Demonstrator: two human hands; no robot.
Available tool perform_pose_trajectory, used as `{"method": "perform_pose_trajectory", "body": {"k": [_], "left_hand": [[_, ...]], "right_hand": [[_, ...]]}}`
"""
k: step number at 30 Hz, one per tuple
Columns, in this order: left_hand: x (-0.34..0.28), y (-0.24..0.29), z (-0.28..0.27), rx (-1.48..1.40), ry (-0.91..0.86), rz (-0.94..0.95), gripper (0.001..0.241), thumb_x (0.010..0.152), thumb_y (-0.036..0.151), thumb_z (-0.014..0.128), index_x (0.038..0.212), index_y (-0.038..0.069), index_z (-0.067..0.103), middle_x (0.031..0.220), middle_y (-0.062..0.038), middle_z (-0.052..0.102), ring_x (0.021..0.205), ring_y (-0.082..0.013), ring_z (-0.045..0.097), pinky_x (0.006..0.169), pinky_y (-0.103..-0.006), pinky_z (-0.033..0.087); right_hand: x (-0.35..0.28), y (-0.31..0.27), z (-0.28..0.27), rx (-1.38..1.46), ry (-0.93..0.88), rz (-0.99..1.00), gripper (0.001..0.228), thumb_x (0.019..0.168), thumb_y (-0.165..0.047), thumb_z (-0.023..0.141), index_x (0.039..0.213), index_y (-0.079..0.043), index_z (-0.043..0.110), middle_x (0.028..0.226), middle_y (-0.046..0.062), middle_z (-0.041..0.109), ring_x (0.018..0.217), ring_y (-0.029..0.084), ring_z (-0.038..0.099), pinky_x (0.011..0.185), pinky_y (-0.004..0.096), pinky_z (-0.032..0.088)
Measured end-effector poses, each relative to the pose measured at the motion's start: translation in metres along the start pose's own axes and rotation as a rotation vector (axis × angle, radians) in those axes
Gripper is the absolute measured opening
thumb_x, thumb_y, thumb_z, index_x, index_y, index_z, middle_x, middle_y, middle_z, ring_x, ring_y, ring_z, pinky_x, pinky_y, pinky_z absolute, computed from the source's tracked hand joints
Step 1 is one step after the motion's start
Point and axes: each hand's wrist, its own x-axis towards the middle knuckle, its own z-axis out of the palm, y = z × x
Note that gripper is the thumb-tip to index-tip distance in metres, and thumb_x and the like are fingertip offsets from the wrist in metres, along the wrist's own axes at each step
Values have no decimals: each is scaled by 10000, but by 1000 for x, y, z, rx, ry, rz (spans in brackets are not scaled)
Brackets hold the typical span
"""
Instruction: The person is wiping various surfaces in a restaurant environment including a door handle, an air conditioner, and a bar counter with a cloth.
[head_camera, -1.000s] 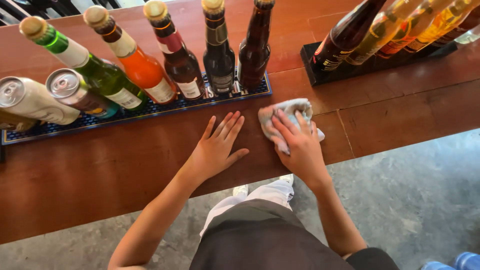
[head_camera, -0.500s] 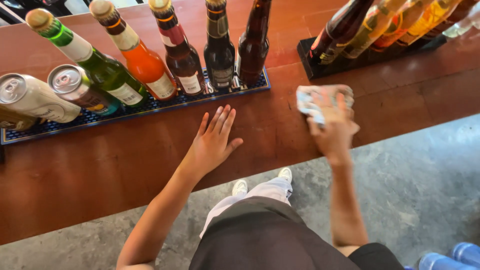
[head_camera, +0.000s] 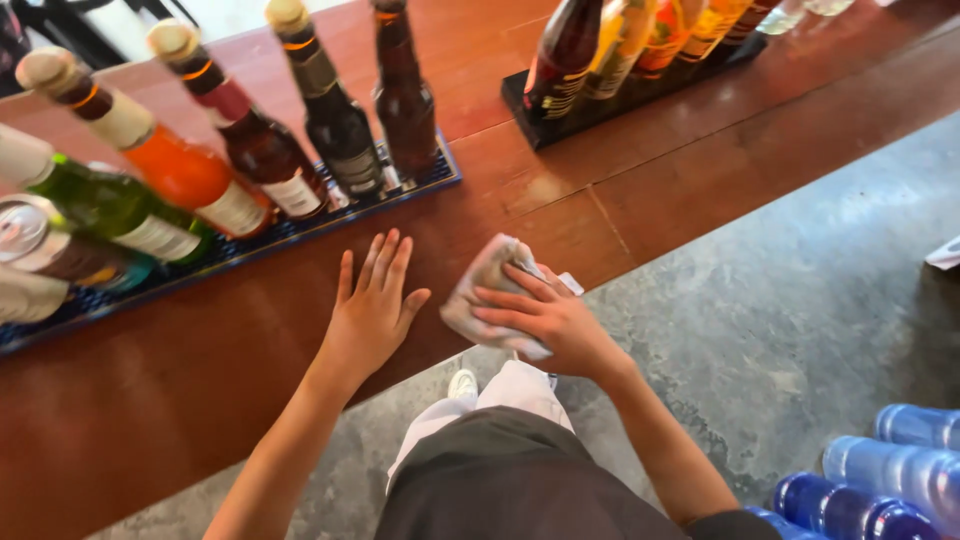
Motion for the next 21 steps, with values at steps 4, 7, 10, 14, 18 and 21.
{"method": "perform_pose_trajectory", "body": {"k": [4, 7, 10, 14, 18, 21], "left_hand": [[3, 2, -2, 12, -18, -11, 719, 1060, 556, 321, 1614, 103, 255, 1670, -117, 274, 1527, -291, 270, 1229, -603, 156], [4, 4, -2, 26, -34, -31, 743, 1056, 572, 328, 1621, 100, 228, 1672, -118, 261, 1534, -287, 254, 1236, -590, 125], [5, 6, 1, 81, -29, -53, 750, 1050, 576, 344, 1613, 92, 246, 1678, -115, 252, 1534, -278, 259, 1240, -579, 148], [6, 7, 1, 121, -10, -84, 735, 1040, 587, 349, 1606, 124, 277, 1674, -83, 271, 1535, -245, 265, 1246, -559, 158], [5, 6, 6, 143, 81, -56, 675, 1052, 555, 377, 1577, 131, 365, 1631, -75, 365, 1495, -232, 356, 1236, -543, 205], [7, 3, 8, 114, 131, -67, 642, 1049, 512, 422, 1576, 146, 382, 1577, -59, 437, 1456, -219, 421, 1223, -538, 246]], "right_hand": [[-38, 43, -16, 52, 10, 62, 450, 930, -449, 521, 1331, -307, 669, 1481, -86, 595, 1463, 301, 433, 1079, 428, 396], [-45, 76, -29, -20, 49, 144, 503, 963, -556, 450, 1351, -311, 657, 1509, -101, 577, 1496, 272, 400, 1097, 376, 351], [-28, 99, -34, 24, 45, 213, 512, 918, -508, 522, 1360, -285, 655, 1492, -77, 598, 1502, 276, 394, 1166, 384, 303], [18, 114, -5, -57, 70, 305, 578, 867, -404, 619, 1443, -384, 580, 1520, -121, 547, 1497, 247, 373, 1186, 402, 318], [72, 84, 23, -318, 170, 290, 540, 917, -433, 613, 1446, -326, 600, 1463, -17, 619, 1388, 330, 512, 1102, 483, 370], [94, 43, 36, -319, 130, 287, 595, 913, -407, 610, 1484, -251, 550, 1475, 65, 604, 1334, 441, 528, 1082, 618, 349]]}}
